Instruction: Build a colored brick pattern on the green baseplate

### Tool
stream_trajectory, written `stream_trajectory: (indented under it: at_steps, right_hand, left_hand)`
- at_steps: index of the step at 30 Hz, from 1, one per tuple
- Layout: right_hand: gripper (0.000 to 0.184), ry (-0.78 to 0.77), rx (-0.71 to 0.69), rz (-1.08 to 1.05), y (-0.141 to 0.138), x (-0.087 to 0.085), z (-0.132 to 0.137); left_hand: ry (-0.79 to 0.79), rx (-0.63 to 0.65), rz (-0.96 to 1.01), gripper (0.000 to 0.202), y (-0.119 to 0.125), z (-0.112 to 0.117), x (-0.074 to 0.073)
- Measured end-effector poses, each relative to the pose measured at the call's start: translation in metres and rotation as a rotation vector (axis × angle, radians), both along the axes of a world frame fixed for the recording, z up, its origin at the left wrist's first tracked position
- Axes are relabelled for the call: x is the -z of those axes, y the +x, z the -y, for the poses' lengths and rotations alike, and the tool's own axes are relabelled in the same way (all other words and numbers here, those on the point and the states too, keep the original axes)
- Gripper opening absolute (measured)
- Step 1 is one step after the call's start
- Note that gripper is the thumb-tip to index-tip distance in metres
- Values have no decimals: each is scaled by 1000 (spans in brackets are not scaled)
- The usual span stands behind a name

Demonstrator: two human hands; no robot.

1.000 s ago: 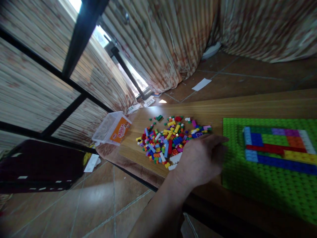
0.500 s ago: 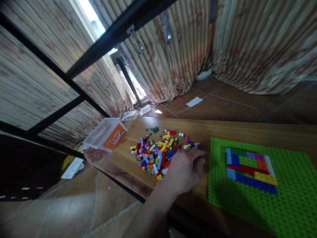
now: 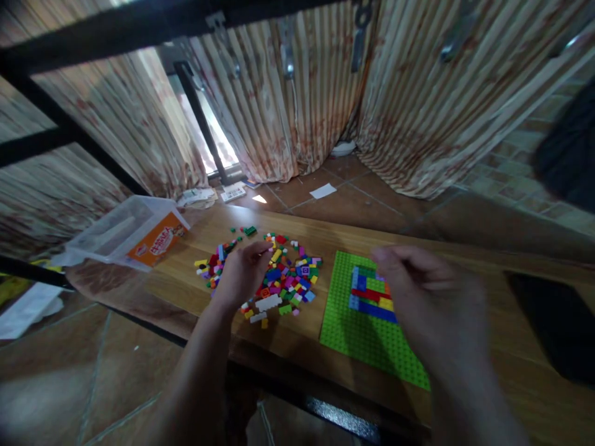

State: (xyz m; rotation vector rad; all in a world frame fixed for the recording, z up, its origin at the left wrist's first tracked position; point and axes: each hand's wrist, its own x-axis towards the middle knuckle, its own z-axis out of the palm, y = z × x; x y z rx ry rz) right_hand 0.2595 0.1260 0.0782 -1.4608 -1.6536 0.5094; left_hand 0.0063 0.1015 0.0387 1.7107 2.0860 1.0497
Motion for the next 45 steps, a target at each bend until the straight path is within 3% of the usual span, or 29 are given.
stream_trajectory:
  at_steps: [4, 10, 19, 30, 34, 38, 45]
  right_hand:
    - [22, -194, -271, -31, -22, 22, 2]
    - [15, -239, -387, 9, -41, 56, 3]
    - [18, -191, -389, 199, -49, 73, 9]
    - [17, -147, -322, 319, -77, 76, 8]
    - [18, -144, -350, 203, -76, 75, 7]
    - [18, -174, -342, -20, -72, 73, 9]
    - [16, -266, -363, -367, -75, 71, 14]
  left_hand:
    - [6, 0, 2, 22, 0, -1, -1]
    - [9, 22, -21, 22, -1, 0, 0]
    - [-53, 61, -21, 26, 3, 1, -3]
    - [-118, 84, -93, 28, 3, -1, 3]
    - [-116, 133, -27, 26, 4, -1, 5]
    - [-88, 288, 115, 24, 9, 0, 4]
    - [-246, 438, 480, 21, 21, 2, -1]
